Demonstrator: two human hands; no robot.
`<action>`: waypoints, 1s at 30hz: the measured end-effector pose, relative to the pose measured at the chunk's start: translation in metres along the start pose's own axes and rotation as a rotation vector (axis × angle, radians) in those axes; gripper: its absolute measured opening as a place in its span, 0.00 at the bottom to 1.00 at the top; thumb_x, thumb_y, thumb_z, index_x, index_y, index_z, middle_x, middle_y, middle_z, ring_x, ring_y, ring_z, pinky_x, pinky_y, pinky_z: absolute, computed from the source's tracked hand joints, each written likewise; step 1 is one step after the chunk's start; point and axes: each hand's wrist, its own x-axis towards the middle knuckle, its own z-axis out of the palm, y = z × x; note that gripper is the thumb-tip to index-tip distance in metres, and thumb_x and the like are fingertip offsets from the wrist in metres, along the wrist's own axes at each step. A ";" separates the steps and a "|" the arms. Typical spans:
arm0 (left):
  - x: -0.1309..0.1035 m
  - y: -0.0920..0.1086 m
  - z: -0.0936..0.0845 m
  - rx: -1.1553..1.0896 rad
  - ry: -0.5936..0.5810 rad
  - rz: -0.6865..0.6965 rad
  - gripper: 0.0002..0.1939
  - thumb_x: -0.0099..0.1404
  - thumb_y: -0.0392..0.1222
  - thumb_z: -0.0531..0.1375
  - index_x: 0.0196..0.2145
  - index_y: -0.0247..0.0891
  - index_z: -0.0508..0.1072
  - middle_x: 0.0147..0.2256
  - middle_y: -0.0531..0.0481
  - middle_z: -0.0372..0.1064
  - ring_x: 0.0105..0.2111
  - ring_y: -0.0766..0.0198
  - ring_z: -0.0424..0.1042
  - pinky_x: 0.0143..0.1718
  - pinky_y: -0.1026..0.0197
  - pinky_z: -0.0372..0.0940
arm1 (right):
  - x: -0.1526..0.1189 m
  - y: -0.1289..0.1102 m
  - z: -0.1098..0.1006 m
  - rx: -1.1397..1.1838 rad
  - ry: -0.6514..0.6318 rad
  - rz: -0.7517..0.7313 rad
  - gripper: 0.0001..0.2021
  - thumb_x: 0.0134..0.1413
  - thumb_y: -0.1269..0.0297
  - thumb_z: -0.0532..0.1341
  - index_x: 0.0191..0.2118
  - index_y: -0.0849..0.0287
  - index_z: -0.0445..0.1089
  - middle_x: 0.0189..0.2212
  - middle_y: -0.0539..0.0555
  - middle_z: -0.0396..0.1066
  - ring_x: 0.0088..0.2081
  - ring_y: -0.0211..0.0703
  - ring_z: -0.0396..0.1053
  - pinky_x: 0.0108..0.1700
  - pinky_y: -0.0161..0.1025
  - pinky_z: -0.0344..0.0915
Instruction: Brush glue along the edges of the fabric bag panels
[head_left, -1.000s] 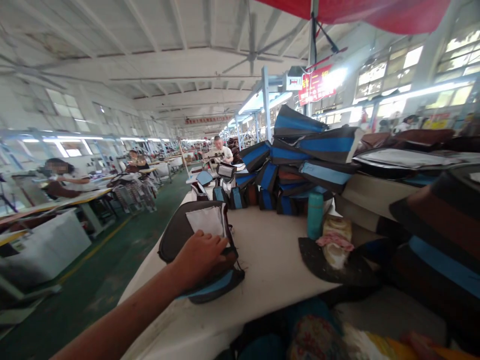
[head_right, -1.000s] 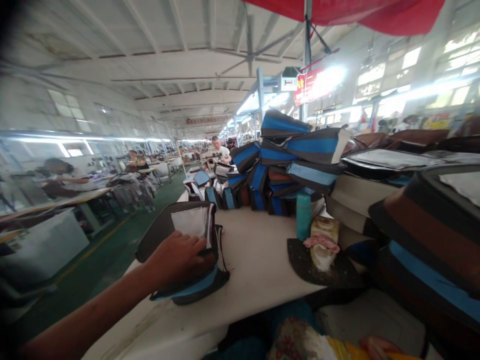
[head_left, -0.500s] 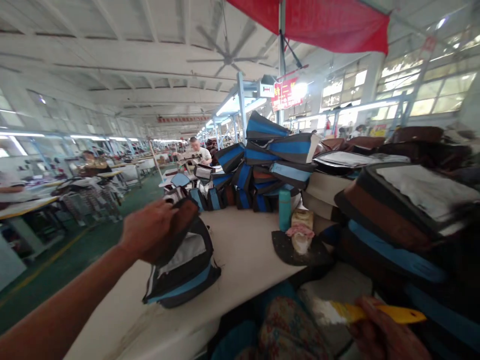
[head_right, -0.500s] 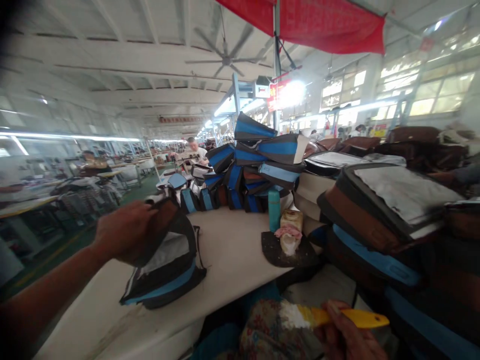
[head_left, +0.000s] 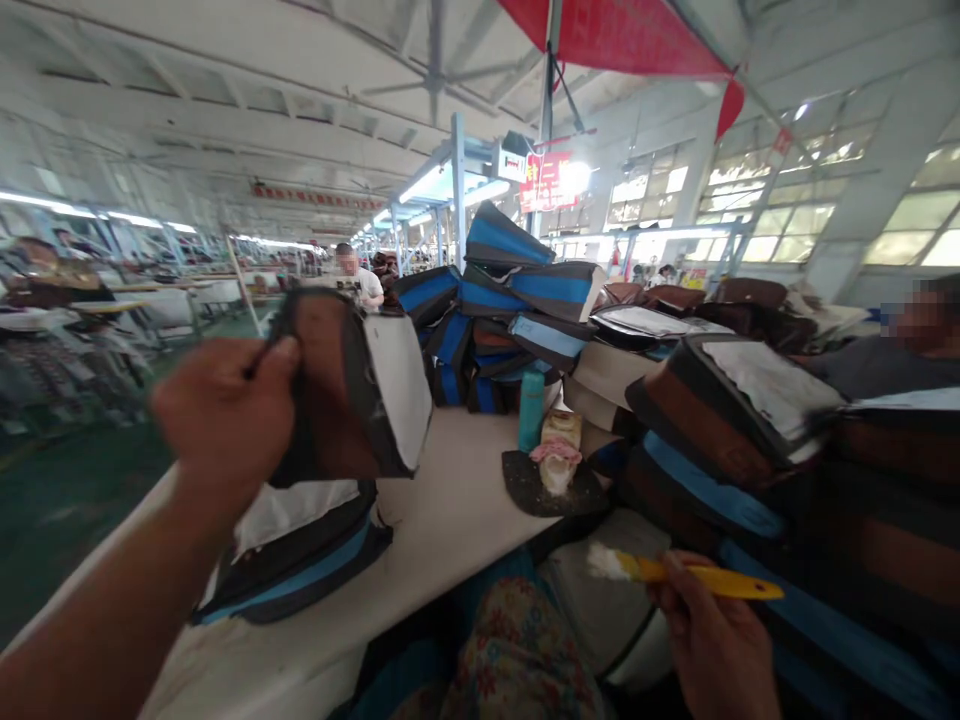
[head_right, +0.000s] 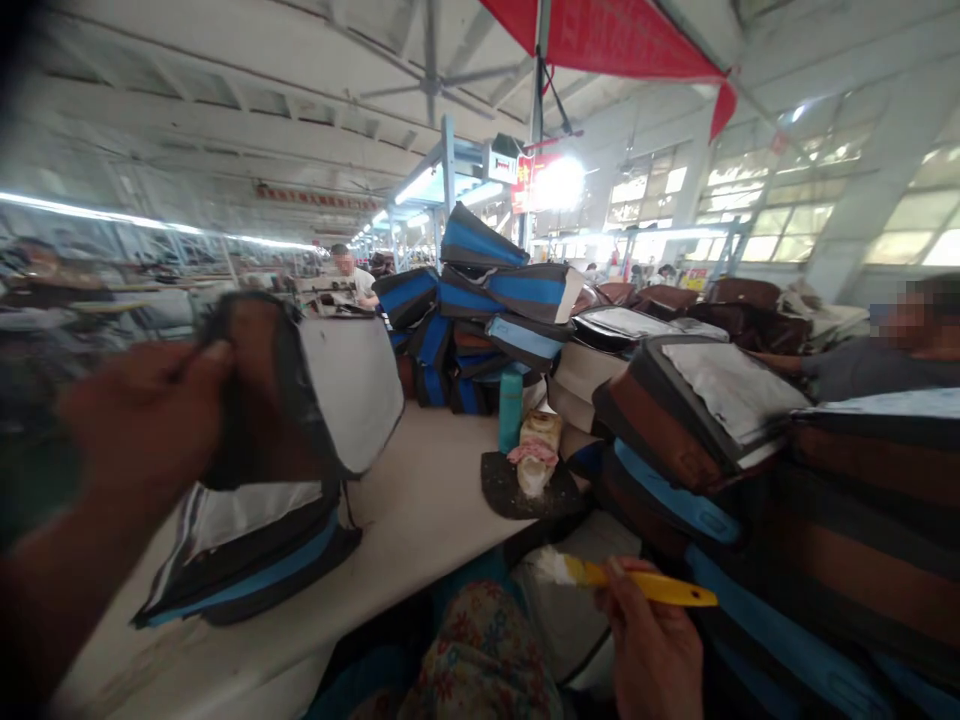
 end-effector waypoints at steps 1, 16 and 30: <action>-0.018 0.010 0.016 0.047 0.035 -0.016 0.19 0.71 0.49 0.50 0.33 0.33 0.73 0.32 0.49 0.67 0.39 0.58 0.69 0.39 0.56 0.59 | 0.005 -0.001 0.004 0.003 -0.001 -0.010 0.20 0.41 0.54 0.73 0.38 0.57 0.71 0.25 0.46 0.69 0.25 0.35 0.66 0.28 0.29 0.66; -0.164 0.066 0.123 -0.356 -0.150 -0.084 0.12 0.71 0.44 0.53 0.32 0.39 0.69 0.28 0.50 0.66 0.31 0.61 0.70 0.36 0.60 0.65 | 0.151 0.051 0.082 -0.510 -0.346 -0.404 0.16 0.55 0.51 0.64 0.37 0.61 0.73 0.33 0.53 0.74 0.36 0.45 0.71 0.42 0.44 0.67; -0.240 0.002 0.120 -0.384 -0.308 -0.002 0.12 0.69 0.53 0.55 0.44 0.46 0.72 0.40 0.49 0.72 0.35 0.62 0.77 0.31 0.66 0.74 | 0.213 0.124 0.107 -0.822 -0.590 -0.487 0.11 0.62 0.57 0.63 0.40 0.61 0.72 0.41 0.54 0.73 0.44 0.46 0.71 0.50 0.50 0.67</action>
